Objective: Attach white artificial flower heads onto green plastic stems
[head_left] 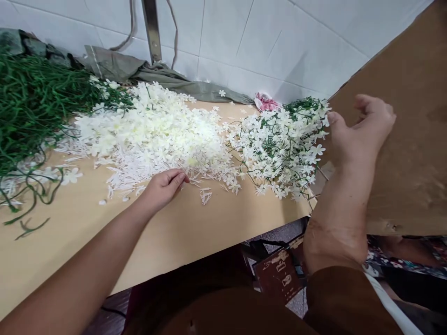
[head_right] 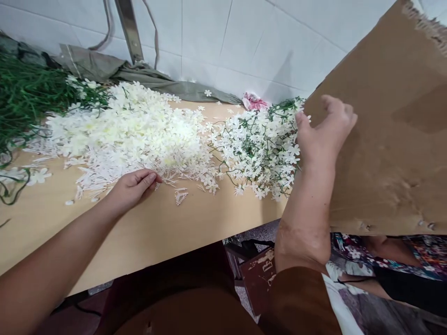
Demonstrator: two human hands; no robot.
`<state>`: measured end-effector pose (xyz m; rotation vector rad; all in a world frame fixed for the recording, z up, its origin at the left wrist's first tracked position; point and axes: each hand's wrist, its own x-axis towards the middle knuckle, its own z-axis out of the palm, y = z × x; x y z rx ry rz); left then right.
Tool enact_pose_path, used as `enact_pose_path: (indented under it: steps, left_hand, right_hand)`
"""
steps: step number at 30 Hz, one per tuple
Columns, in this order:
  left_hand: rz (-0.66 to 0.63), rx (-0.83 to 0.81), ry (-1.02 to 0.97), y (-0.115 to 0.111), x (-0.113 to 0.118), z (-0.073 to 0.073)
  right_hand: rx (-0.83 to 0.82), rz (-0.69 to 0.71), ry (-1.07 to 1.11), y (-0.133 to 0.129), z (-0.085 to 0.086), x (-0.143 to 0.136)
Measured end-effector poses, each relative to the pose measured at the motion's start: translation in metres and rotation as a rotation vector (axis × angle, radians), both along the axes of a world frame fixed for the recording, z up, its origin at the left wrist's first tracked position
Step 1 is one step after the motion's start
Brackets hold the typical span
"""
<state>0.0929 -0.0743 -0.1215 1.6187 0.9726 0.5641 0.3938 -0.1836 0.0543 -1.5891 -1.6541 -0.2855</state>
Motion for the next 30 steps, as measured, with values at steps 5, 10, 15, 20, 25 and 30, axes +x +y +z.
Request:
enact_pose_path:
  steps: [5, 10, 15, 20, 25, 30]
  left_hand:
    - [0.018, 0.068, 0.05, -0.001, 0.003, 0.004]
    - [0.042, 0.139, -0.007, -0.005, 0.002, 0.009]
    - [0.245, 0.247, -0.215, -0.002, -0.008, 0.017]
    - [0.356, 0.246, -0.325, 0.004, -0.012, 0.019]
    - [0.235, 0.288, -0.275, 0.004, -0.007, 0.009]
    - [0.179, 0.251, -0.103, 0.006, -0.002, 0.003]
  right_hand:
    - [-0.006, -0.038, -0.106, 0.009, -0.045, -0.024]
    - [-0.063, 0.132, -0.197, 0.041, -0.091, -0.056]
    - [-0.484, 0.319, -0.32, 0.054, -0.117, -0.11]
    - [-0.708, 0.306, -0.496, 0.053, -0.134, -0.122]
    - [-0.574, 0.343, -0.506, 0.071, -0.139, -0.106]
    - [-0.41, 0.454, -0.435, 0.097, -0.106, -0.148]
